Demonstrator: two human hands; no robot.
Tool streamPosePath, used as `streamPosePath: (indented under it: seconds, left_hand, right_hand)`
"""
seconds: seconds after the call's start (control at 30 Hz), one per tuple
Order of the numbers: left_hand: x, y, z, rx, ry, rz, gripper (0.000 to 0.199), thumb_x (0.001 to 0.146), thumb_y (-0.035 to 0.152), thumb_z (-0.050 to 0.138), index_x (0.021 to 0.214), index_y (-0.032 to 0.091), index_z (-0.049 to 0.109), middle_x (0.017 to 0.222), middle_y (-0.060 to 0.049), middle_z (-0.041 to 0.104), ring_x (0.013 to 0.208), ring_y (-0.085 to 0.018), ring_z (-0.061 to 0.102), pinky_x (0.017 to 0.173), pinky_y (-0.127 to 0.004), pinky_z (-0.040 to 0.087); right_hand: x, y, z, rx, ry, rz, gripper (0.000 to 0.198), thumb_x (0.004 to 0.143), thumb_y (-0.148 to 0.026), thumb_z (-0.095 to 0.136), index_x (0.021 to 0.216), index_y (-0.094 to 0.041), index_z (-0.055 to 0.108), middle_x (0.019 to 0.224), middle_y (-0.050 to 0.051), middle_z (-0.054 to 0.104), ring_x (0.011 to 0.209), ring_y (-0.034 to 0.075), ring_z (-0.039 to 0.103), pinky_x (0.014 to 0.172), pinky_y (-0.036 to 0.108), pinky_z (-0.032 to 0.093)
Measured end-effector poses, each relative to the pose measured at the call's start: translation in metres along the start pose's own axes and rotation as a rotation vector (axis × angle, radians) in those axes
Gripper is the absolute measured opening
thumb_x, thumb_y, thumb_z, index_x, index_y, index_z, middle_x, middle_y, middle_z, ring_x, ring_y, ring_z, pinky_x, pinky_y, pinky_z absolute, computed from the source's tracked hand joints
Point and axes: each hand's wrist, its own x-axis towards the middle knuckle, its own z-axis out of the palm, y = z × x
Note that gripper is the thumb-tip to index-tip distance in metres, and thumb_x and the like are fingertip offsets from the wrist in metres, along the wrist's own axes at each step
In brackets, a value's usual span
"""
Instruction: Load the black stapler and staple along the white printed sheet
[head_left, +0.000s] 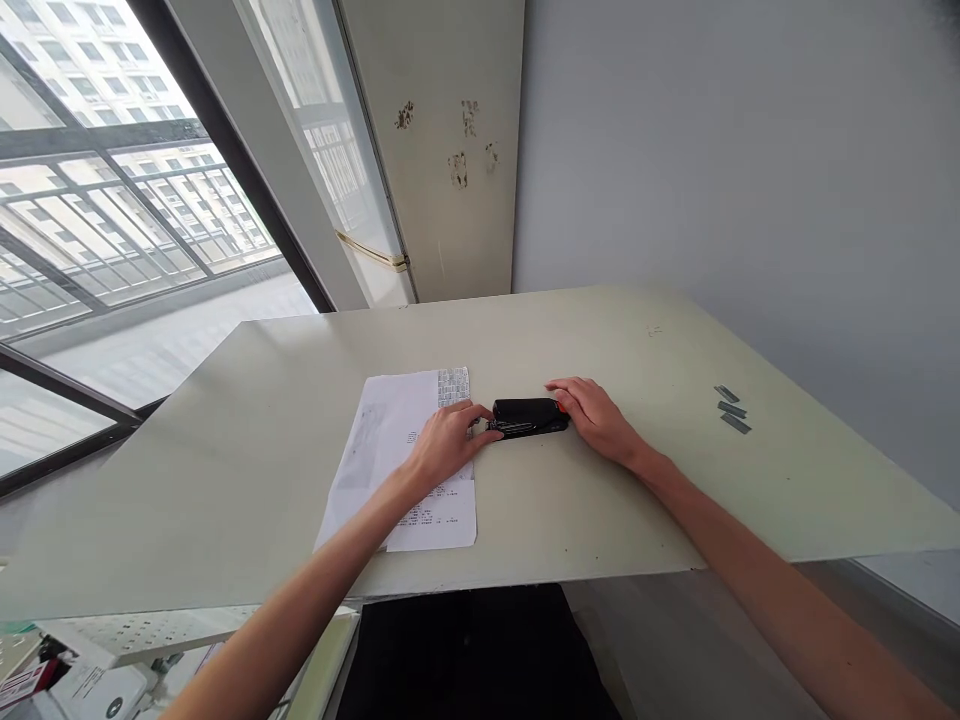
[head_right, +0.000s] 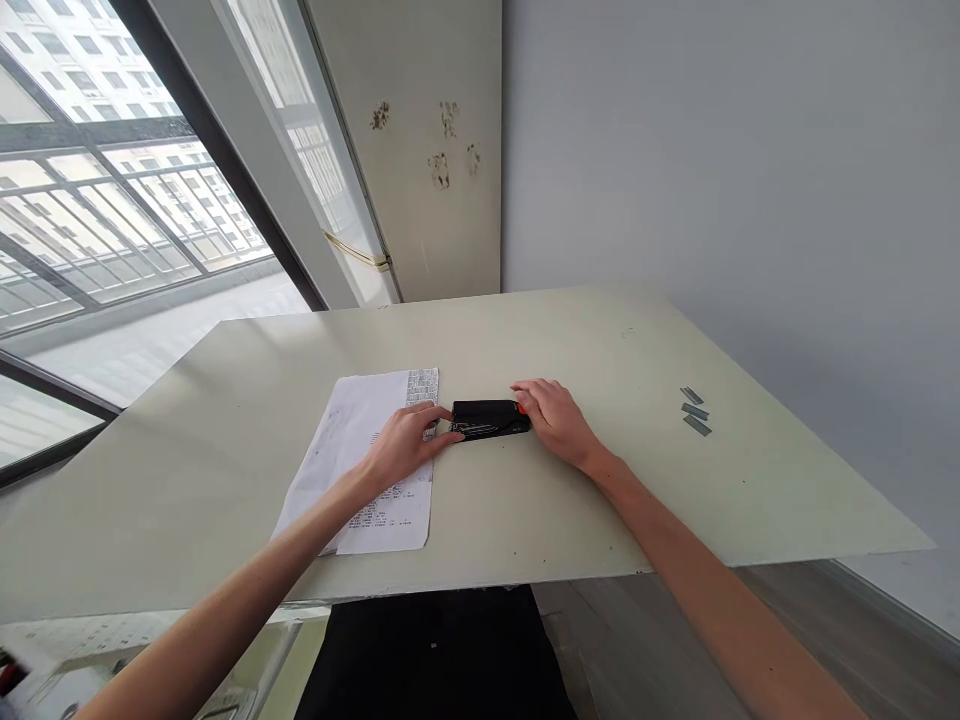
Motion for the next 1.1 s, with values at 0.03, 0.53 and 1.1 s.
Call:
streamPosePath:
  seconds: [0.03,0.53,1.1]
  left_hand:
    - [0.0,0.0,0.0,0.001,0.007,0.001,0.031,0.099,0.049,0.064,0.107,0.022,0.076,0.094,-0.005,0.071,0.078,-0.021,0.064,0.07,-0.033,0.046]
    - [-0.022,-0.02,-0.027,-0.01,0.017,0.0,0.037,0.1,0.056,0.063,0.109,0.024,0.079,0.099,-0.006,0.075,0.081,-0.022,0.066,0.076,-0.033,0.047]
    - [-0.046,-0.033,-0.071,-0.502,-0.119,-0.385,0.05,0.102,0.047,0.049,0.137,0.016,0.066,0.089,-0.006,0.062,0.075,-0.018,0.059,0.072,-0.035,0.054]
  right_hand:
    - [-0.001,-0.001,-0.001,0.0,-0.006,-0.005,0.049,0.11,-0.056,0.03,0.126,-0.029,0.067,0.122,0.008,0.073,0.12,0.031,0.061,0.111,0.054,0.042]
    - [-0.004,-0.01,-0.004,-0.004,-0.122,-0.061,0.041,0.094,-0.065,0.064,0.113,-0.029,0.07,0.107,0.007,0.073,0.101,0.029,0.065,0.093,0.046,0.054]
    - [-0.005,-0.013,-0.005,-0.016,-0.142,-0.039,0.034,0.094,-0.059,0.068,0.114,-0.031,0.072,0.11,0.005,0.074,0.101,0.027,0.067,0.092,0.043,0.055]
